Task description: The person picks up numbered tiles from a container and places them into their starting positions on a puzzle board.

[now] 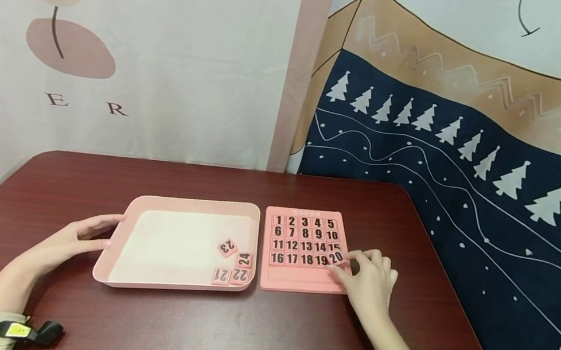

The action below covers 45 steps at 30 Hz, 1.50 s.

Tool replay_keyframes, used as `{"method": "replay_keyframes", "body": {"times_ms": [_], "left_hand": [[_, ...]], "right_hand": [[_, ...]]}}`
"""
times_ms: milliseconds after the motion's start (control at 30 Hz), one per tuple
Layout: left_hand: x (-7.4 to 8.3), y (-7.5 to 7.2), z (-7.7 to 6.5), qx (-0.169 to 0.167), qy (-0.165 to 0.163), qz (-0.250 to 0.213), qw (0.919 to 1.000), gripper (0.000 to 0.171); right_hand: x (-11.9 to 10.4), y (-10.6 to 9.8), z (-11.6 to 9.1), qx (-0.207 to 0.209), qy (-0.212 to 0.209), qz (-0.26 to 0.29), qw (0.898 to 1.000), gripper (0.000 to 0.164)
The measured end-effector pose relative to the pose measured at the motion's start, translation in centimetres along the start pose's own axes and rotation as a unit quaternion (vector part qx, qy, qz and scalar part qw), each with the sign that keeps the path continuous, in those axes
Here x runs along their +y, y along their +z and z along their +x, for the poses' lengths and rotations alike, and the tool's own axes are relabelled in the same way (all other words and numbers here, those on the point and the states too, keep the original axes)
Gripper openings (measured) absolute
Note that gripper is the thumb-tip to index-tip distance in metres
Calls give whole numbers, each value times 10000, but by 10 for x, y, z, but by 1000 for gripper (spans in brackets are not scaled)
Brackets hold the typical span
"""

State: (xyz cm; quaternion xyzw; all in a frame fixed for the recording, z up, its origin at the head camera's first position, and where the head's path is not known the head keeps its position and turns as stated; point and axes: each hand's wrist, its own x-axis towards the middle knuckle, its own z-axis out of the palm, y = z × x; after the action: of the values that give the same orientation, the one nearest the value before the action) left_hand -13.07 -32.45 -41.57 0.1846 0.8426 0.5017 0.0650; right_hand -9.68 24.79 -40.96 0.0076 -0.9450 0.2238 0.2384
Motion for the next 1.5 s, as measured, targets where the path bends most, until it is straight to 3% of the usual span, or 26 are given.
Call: {"method": "replay_keyframes", "body": {"times_ms": [267,567,1067,1267,1500], "left_hand": [[-2,0,1,11,53,-55,10000,53],[-2,-1,0,2,97,-60,9999,52],[-4,0,0,16,102,-125,9999,53],[-4,0,-1,25,60,-117,9999,53],[-4,0,-1,32,41,-82,10000,53]], "right_hand": [[3,0,-3,-133,226,-296,9992,33],[2,5,-4,-146,189,-522,9984,36],[0,6,0,-320,128,-460,9983,33],[-15,5,7,-247,-126,-241,9993,36],[-54,12,21,-255,-740,514,9956,39]]}}
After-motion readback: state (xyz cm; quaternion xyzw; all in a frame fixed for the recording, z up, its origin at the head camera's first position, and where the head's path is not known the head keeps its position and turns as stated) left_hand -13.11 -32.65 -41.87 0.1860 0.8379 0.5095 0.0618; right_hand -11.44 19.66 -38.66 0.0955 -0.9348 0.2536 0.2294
